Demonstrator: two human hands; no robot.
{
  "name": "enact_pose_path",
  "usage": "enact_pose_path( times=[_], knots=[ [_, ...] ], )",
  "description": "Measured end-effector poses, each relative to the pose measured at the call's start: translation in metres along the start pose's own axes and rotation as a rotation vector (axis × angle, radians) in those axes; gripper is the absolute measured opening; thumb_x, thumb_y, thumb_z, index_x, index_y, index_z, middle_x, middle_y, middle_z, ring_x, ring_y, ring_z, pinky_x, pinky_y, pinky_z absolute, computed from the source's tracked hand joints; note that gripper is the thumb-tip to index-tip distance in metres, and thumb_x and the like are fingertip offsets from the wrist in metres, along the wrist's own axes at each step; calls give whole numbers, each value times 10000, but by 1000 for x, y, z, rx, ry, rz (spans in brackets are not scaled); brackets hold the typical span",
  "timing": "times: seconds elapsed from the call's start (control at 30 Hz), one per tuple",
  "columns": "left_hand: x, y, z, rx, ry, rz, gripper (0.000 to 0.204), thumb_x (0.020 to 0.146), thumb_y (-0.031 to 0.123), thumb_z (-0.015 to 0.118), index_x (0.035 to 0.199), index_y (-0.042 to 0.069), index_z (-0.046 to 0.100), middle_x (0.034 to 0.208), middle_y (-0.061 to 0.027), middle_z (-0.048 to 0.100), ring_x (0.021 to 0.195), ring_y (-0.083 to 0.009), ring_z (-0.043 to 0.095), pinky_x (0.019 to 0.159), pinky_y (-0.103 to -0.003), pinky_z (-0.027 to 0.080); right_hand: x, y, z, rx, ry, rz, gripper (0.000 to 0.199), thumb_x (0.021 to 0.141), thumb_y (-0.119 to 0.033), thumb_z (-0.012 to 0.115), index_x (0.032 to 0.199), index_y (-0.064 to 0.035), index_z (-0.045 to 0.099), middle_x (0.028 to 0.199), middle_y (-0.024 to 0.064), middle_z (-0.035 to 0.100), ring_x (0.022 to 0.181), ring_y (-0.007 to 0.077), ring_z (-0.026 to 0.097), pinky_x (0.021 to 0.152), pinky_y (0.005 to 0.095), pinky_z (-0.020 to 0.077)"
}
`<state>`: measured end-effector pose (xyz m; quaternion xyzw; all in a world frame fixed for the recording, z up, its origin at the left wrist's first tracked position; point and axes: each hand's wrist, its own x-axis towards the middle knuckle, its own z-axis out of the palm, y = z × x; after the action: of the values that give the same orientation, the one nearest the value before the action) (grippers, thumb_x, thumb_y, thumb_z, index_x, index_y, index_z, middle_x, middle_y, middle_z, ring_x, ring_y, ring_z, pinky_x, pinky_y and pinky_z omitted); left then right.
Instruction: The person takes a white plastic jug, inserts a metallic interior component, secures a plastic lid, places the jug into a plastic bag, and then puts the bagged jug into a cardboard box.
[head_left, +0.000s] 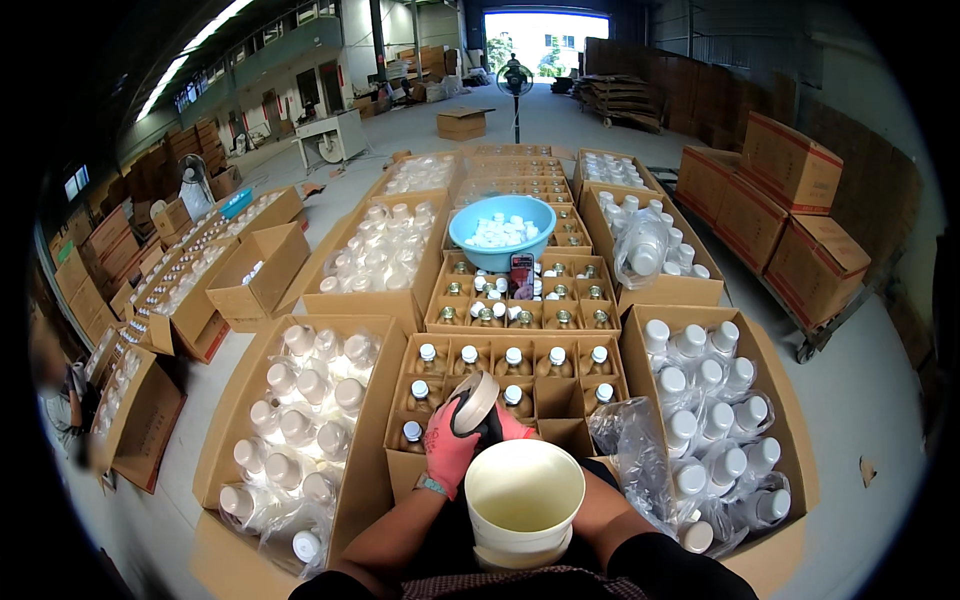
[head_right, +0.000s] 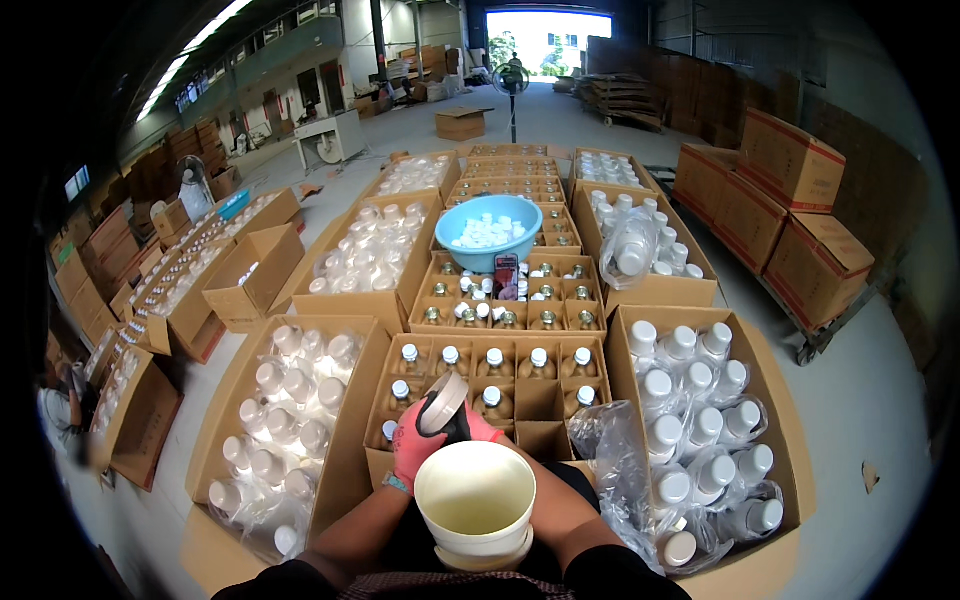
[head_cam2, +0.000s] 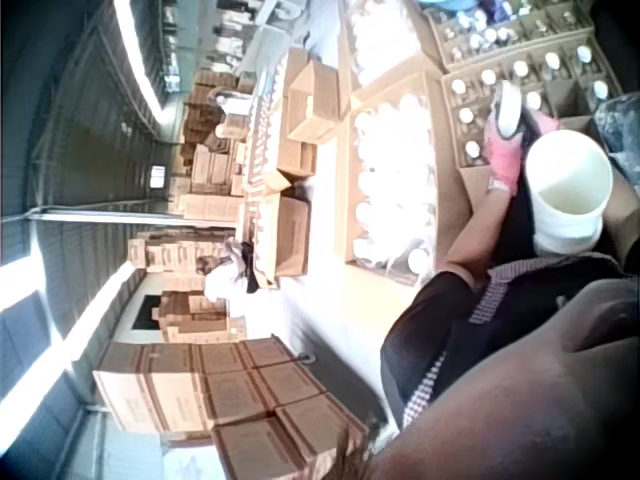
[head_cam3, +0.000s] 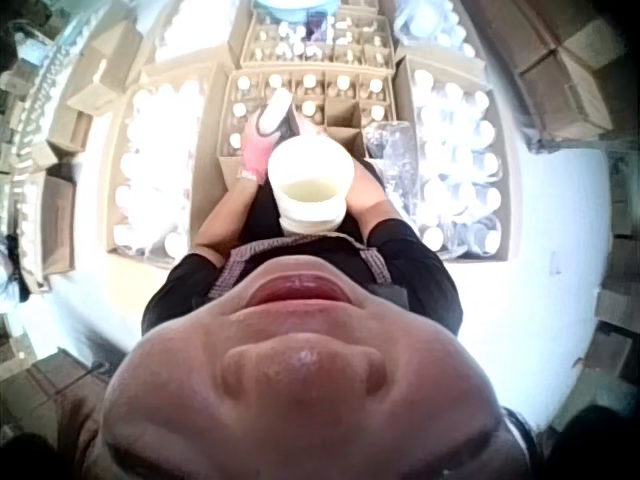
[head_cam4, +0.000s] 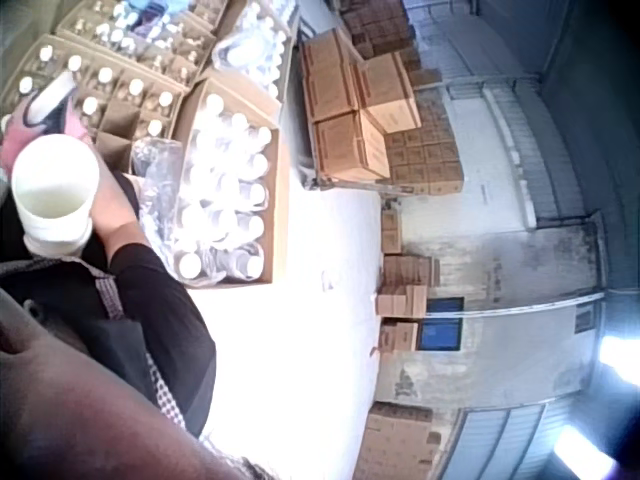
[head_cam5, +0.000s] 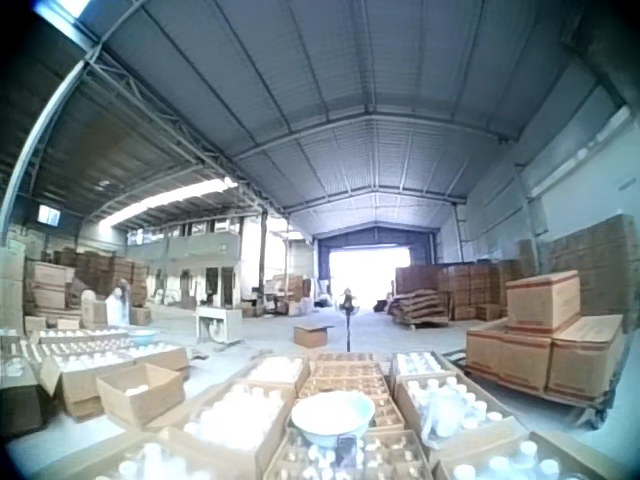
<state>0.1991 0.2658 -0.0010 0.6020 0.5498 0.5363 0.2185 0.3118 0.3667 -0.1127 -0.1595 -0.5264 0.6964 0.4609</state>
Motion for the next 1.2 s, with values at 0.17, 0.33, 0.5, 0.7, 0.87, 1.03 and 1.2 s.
enact_pose_path(
  times=[0.17, 0.33, 0.5, 0.7, 0.87, 1.03, 1.2],
  knots=[
    [1, -29, -21, -893, 176, -408, 431, 858, 23, 679, 1276, -3, 575, 1174, -138, 663, 1069, -254, 653, 914, -374, 539, -6, -24, -7, -1321, 310, 119, 662, 904, -606, 527, 1259, -49, 570, 1081, 186, 636, 1074, 326, 622, 938, 439, 496],
    [-19, -25, -59, -1444, -16, -684, 380, 968, 106, 606, 1322, -8, 529, 1235, -145, 637, 1112, -249, 637, 948, -416, 545, -5, -9, 45, -1802, -233, 565, 690, 760, -294, 792, 1347, -68, 508, 1262, 174, 447, 1116, 385, 583, 888, 463, 532],
    [-48, 1, -118, -665, -205, -274, 507, 993, 274, 565, 1400, 3, 430, 1422, -144, 516, 1299, -257, 517, 1092, -427, 430, 2, -21, 63, -1971, -365, 257, 623, 759, -269, 778, 1314, -126, 534, 1217, 145, 512, 1082, 352, 592, 881, 458, 510],
    [-104, -11, -150, -1111, 2, -612, 554, 1018, 423, 486, 1457, 92, 424, 1438, -109, 507, 1322, -314, 488, 1099, -520, 406, 18, 7, 36, -1706, -669, 325, 496, 827, -258, 684, 1294, -138, 567, 1225, 164, 534, 1140, 342, 575, 904, 447, 505],
    [-94, 25, -152, -1361, 62, -687, 523, 997, 442, 522, 1402, 115, 476, 1305, -75, 583, 1227, -279, 541, 1076, -508, 422, 41, -125, 70, -1591, -382, 192, 542, 787, -409, 686, 1237, -119, 602, 1214, 143, 564, 1111, 320, 597, 930, 425, 488],
    [-87, 61, -126, -1015, -439, -313, 568, 998, 438, 443, 1471, 133, 364, 1471, -135, 422, 1379, -339, 391, 1136, -610, 283, 37, -293, 112, -1349, 90, -237, 453, 772, -371, 704, 1083, -56, 612, 1089, 144, 609, 1009, 355, 612, 866, 439, 499],
    [-19, 105, -114, -1398, -185, 10, 585, 1014, 399, 397, 1535, 165, 271, 1545, -131, 335, 1439, -347, 289, 1157, -625, 207, -65, -349, 142, -919, 253, -467, 526, 771, -141, 753, 1246, -39, 554, 1238, 144, 560, 1063, 306, 595, 900, 394, 469]
  ],
)
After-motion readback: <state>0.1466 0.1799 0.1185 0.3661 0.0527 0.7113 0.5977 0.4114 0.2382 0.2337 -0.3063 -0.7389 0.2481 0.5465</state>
